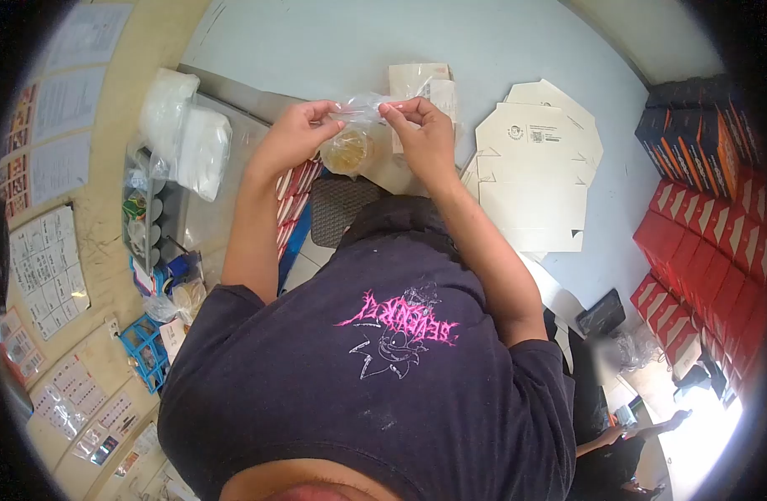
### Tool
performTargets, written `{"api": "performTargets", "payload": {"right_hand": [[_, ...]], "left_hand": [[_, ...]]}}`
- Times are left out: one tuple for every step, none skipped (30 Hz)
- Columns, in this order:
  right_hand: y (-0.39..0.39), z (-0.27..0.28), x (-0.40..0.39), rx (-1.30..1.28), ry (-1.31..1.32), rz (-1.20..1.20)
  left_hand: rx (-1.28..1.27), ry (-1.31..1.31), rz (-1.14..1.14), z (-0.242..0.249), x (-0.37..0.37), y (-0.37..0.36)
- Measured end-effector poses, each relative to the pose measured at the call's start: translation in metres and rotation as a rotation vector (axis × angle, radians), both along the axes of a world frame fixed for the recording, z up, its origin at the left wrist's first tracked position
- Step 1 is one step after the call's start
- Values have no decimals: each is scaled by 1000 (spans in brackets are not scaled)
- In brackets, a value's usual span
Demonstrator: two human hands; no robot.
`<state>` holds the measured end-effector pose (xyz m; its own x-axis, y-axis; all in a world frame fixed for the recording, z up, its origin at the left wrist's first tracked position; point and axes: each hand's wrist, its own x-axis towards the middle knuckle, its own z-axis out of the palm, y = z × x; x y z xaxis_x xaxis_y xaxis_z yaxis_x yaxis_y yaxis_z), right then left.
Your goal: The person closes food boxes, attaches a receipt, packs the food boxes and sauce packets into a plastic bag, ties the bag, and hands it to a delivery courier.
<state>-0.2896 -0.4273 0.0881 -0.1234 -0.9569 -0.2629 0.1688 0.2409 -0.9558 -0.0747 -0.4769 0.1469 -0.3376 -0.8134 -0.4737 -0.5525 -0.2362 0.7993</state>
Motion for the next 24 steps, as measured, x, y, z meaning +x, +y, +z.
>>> {"api": "performTargets", "payload": {"right_hand": [[1, -2, 2, 1, 0, 6], [1, -5, 3, -36, 50, 43], [1, -6, 3, -75, 101, 77], [2, -6, 2, -80, 103, 78], [5, -5, 1, -111, 154, 38], [6, -5, -2, -142, 207, 0], [5, -12, -3, -145, 213, 5], [4, -19, -3, -119, 139, -83], [4, -26, -2, -93, 63, -173], [4, -22, 1, -94, 67, -170], [5, -18, 4, -90, 99, -132], [5, -15, 7, -86, 132, -96], [3, -15, 8, -87, 136, -96], [0, -16, 10, -40, 42, -71], [-2, -16, 11, 7, -53, -44], [-2, -15, 12, 4, -52, -39], [-3, -15, 10, 79, -165, 24], [-3, -14, 10, 156, -276, 87], [-3, -9, 9, 155, -274, 94], [-5, 1, 8, 203, -343, 122], [-5, 5, 7, 252, -412, 148], [-6, 5, 6, 253, -411, 147], [-9, 4, 5, 258, -439, 167], [-11, 3, 4, 265, -468, 185]], "left_hand": [[-55, -35, -28, -7, 1, -2], [-112, -69, -57, -12, 3, -4], [-116, -69, -54, -15, 6, -4], [-134, -88, -32, -13, 5, -4], [-150, -106, -11, -11, 4, -2], [-153, -100, -9, -11, 3, -1], [-183, -84, 62, -12, 3, 2], [-209, -70, 134, -12, 3, 6], [-206, -68, 137, -10, 2, 10], [-153, -49, 144, -7, -2, 13], [-99, -29, 151, -5, -4, 13], [-98, -24, 151, -9, -3, 14], [-87, 58, 143, -15, -2, 15], [-77, 140, 136, -19, -1, 15], [-78, 143, 139, -22, -1, 15], [-78, 161, 152, -23, -3, 14], [-80, 179, 167, -22, -5, 14], [-82, 180, 175, -21, -8, 15], [-166, 83, 162, -17, -13, 16], [-249, -15, 147, -12, -18, 16], [-248, -14, 148, -5, -23, 17], [-257, -95, 138, 2, -28, 18], [-268, -175, 126, 5, -30, 17], [-268, -173, 123, 3, -29, 16]]}}
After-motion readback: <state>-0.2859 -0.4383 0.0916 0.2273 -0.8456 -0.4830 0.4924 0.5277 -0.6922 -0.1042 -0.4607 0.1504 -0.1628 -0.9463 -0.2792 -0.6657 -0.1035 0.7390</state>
